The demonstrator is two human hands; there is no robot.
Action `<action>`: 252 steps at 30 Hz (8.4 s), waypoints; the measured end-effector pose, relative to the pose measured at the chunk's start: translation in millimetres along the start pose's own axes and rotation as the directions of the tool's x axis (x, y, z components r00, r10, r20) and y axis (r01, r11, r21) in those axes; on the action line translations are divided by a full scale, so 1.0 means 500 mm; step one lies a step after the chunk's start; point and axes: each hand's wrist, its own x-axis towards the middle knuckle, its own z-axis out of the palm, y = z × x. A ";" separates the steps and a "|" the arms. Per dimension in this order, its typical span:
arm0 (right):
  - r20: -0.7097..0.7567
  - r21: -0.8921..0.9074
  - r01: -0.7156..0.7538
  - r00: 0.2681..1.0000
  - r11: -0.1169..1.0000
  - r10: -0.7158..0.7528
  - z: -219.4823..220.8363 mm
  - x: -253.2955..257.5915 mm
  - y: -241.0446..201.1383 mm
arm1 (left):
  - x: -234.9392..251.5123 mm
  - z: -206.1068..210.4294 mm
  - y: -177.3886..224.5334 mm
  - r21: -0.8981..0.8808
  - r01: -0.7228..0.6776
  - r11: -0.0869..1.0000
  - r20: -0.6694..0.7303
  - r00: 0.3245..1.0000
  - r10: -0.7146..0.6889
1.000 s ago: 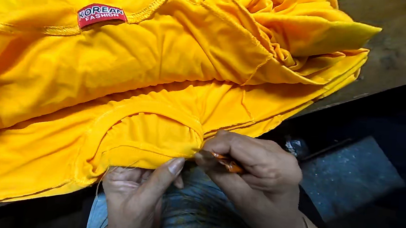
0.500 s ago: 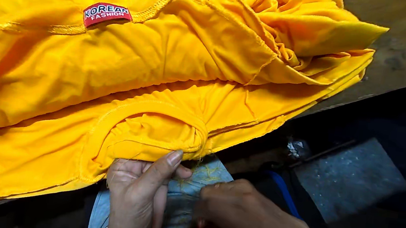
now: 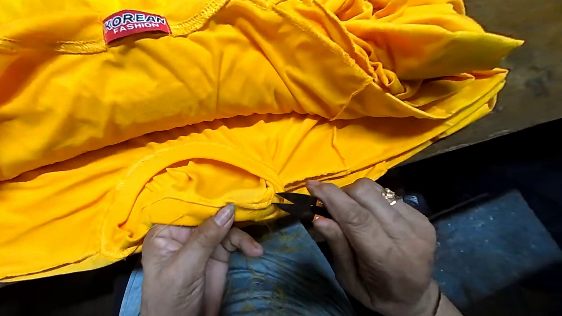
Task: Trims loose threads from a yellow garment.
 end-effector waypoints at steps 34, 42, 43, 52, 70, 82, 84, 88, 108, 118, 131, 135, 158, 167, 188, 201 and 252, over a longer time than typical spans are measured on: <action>0.019 0.115 0.057 0.998 0.992 -0.059 -0.003 -0.003 0.007 | -0.019 0.005 0.011 -0.009 0.066 0.998 -0.040 0.997 -0.066; 0.004 0.051 0.097 0.995 0.994 -0.097 0.006 0.005 0.001 | -0.026 0.009 0.017 -0.013 0.048 0.999 -0.034 0.998 -0.049; -0.002 0.050 0.099 0.995 0.994 -0.099 0.007 0.005 0.001 | -0.026 0.008 0.017 -0.014 0.052 0.999 -0.032 0.998 -0.052; 0.072 0.177 0.161 0.982 0.971 -0.176 -0.001 0.005 0.001 | -0.024 0.009 0.021 -0.002 0.074 0.997 -0.052 0.996 -0.074; 0.123 0.618 -0.243 0.969 0.748 0.213 0.003 0.020 -0.011 | -0.030 0.012 0.020 -0.028 0.104 0.994 -0.044 0.994 -0.105; 0.335 0.841 -0.256 0.938 0.477 -0.088 0.022 -0.004 -0.045 | -0.025 0.000 0.014 -0.036 0.097 0.995 -0.005 0.995 -0.097; 0.300 0.795 -0.189 0.949 0.576 -0.102 0.016 -0.012 -0.043 | -0.024 0.001 0.016 -0.038 0.103 0.994 -0.024 0.994 -0.104; 0.016 0.638 -0.140 0.986 0.757 0.168 0.009 0.010 -0.038 | -0.026 0.002 0.017 -0.038 0.102 0.994 -0.012 0.995 -0.102; 0.252 0.540 0.029 0.948 0.841 -0.195 0.001 -0.004 -0.010 | -0.022 -0.007 0.012 0.112 0.122 0.986 -0.037 0.992 -0.118; 0.555 0.793 -0.606 0.672 -0.067 0.491 0.033 0.012 -0.063 | -0.040 -0.028 -0.003 0.241 0.057 0.969 0.076 0.994 -0.078; 0.328 0.582 -0.575 0.813 0.575 0.482 0.026 -0.022 -0.065 | -0.047 -0.066 0.027 -0.110 0.262 0.959 -0.150 0.949 -0.276; 0.087 0.114 -0.208 0.976 0.971 0.199 0.001 -0.027 -0.069 | -0.049 -0.067 0.028 -0.120 0.257 0.959 -0.167 0.947 -0.274; 0.121 0.055 -0.001 0.993 0.998 -0.006 0.047 -0.022 -0.092 | -0.052 -0.072 0.025 -0.166 0.261 0.951 -0.137 0.949 -0.284; 0.111 0.048 -0.002 0.994 0.999 -0.003 0.049 -0.013 -0.098 | -0.055 -0.069 0.025 -0.038 0.167 0.985 -0.167 0.971 -0.171; 0.117 0.101 0.022 0.993 0.995 -0.034 0.049 -0.017 -0.082 | -0.058 -0.068 0.026 -0.026 0.173 0.985 -0.171 0.970 -0.175; 0.115 0.074 0.053 0.991 0.996 -0.062 0.049 -0.021 -0.080 | -0.060 -0.069 0.024 -0.040 0.179 0.983 -0.163 0.969 -0.183; 0.328 0.416 -0.195 0.943 0.888 0.054 0.072 -0.007 -0.084 | -0.073 -0.099 0.017 0.321 0.052 0.945 -0.120 0.993 -0.014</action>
